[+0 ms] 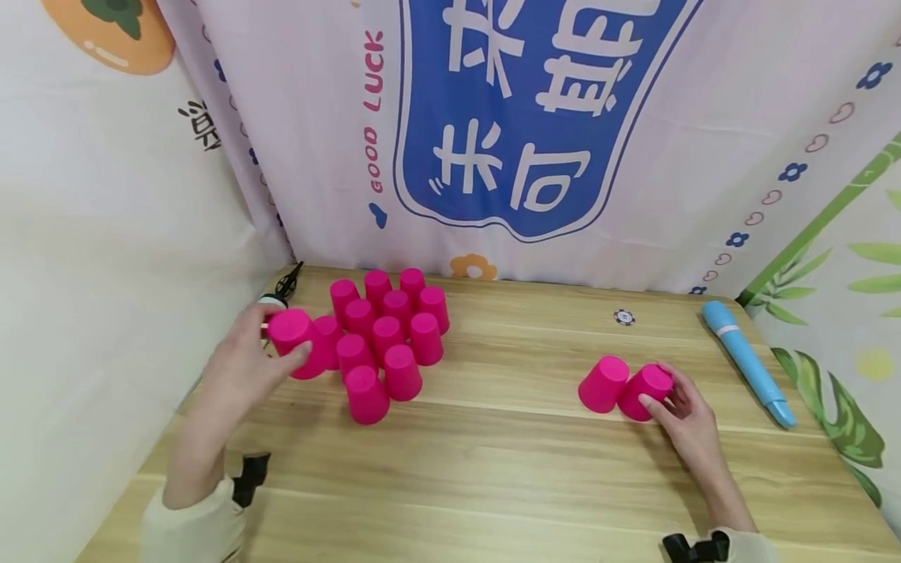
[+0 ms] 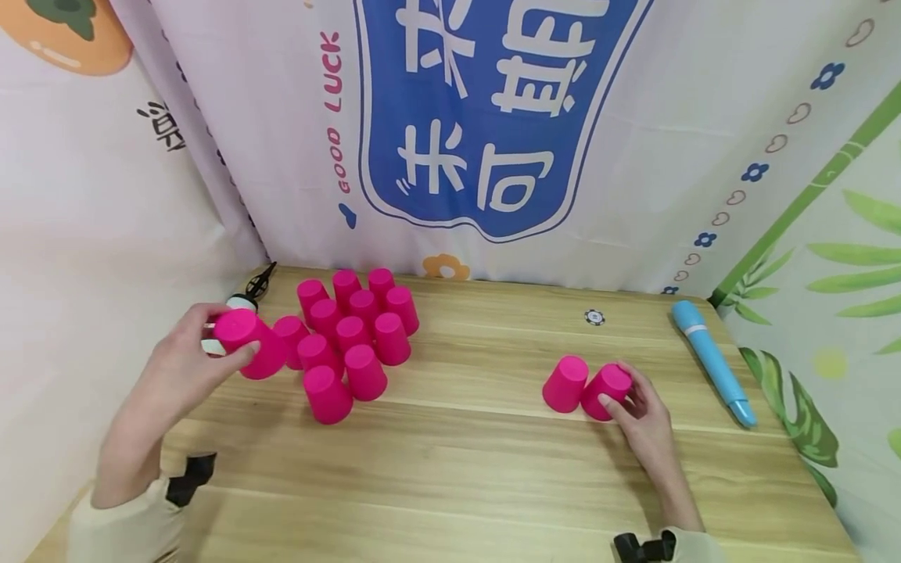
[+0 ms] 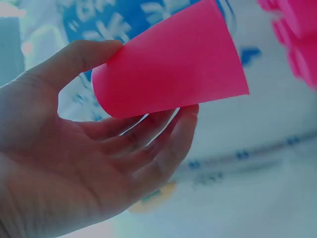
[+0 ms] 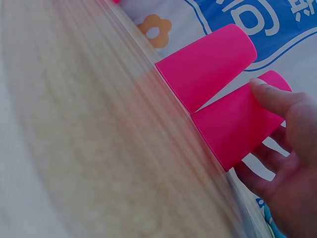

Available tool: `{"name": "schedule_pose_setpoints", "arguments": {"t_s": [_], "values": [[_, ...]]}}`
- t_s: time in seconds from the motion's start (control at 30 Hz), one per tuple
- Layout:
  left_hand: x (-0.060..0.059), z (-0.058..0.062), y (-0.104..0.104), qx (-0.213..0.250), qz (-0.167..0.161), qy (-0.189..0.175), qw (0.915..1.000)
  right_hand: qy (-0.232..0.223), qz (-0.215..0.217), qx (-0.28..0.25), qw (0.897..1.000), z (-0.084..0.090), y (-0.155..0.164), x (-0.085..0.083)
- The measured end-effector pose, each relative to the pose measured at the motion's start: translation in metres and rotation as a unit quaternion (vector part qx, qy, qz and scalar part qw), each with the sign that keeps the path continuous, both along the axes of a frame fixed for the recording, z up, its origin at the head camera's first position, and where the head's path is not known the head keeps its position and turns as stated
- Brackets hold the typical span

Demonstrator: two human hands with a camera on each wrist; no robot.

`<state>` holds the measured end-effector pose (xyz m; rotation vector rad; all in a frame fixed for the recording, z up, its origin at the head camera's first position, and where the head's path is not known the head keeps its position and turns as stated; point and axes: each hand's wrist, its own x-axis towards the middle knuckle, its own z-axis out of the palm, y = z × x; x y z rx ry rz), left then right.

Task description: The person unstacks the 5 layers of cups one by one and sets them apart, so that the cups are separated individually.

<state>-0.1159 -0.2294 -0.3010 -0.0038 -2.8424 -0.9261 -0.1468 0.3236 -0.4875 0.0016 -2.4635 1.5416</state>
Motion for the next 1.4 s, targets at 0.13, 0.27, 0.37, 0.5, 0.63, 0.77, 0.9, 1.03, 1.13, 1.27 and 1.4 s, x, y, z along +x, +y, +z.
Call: {"name": "schedule_pose_setpoints", "arguments": {"t_s": [0.13, 0.27, 0.37, 0.5, 0.63, 0.77, 0.9, 1.03, 1.13, 1.27, 1.4], "values": [[-0.013, -0.012, -0.023, 0.002, -0.008, -0.044, 0.999, -0.001, -0.002, 0.002, 1.0, -0.001, 0.002, 0.001], [-0.027, -0.03, -0.034, -0.023, -0.043, -0.093, 0.9944, 0.0, -0.002, 0.0, 1.0, -0.002, 0.002, 0.002], [-0.036, -0.044, -0.036, -0.043, -0.075, -0.122, 0.9888, 0.0, -0.002, 0.0, 1.0, -0.004, 0.001, 0.003], [-0.043, -0.059, -0.037, -0.047, -0.101, -0.131, 0.985, -0.007, -0.001, 0.0, 1.0, -0.004, 0.0, 0.002], [-0.049, -0.068, -0.037, -0.048, -0.113, -0.131, 0.9838, -0.011, -0.003, 0.003, 1.0, -0.002, -0.001, 0.002], [-0.053, -0.072, -0.034, -0.051, -0.118, -0.126, 0.9837, -0.014, -0.006, 0.008, 1.0, -0.001, -0.001, 0.001], [-0.053, -0.073, -0.031, -0.051, -0.124, -0.118, 0.9839, -0.015, -0.007, 0.01, 1.0, 0.0, -0.001, 0.001], [-0.053, -0.073, -0.03, -0.047, -0.126, -0.123, 0.9832, -0.013, -0.006, 0.006, 1.0, 0.0, -0.001, 0.0], [-0.053, -0.074, -0.031, -0.041, -0.126, -0.126, 0.9831, -0.012, -0.004, 0.006, 1.0, 0.0, -0.001, 0.0], [-0.053, -0.076, -0.033, -0.032, -0.127, -0.123, 0.9836, -0.01, -0.004, 0.007, 1.0, 0.0, -0.001, -0.001], [-0.053, -0.077, -0.031, -0.026, -0.127, -0.124, 0.9838, -0.004, -0.003, 0.004, 1.0, 0.0, -0.001, -0.001]]}}
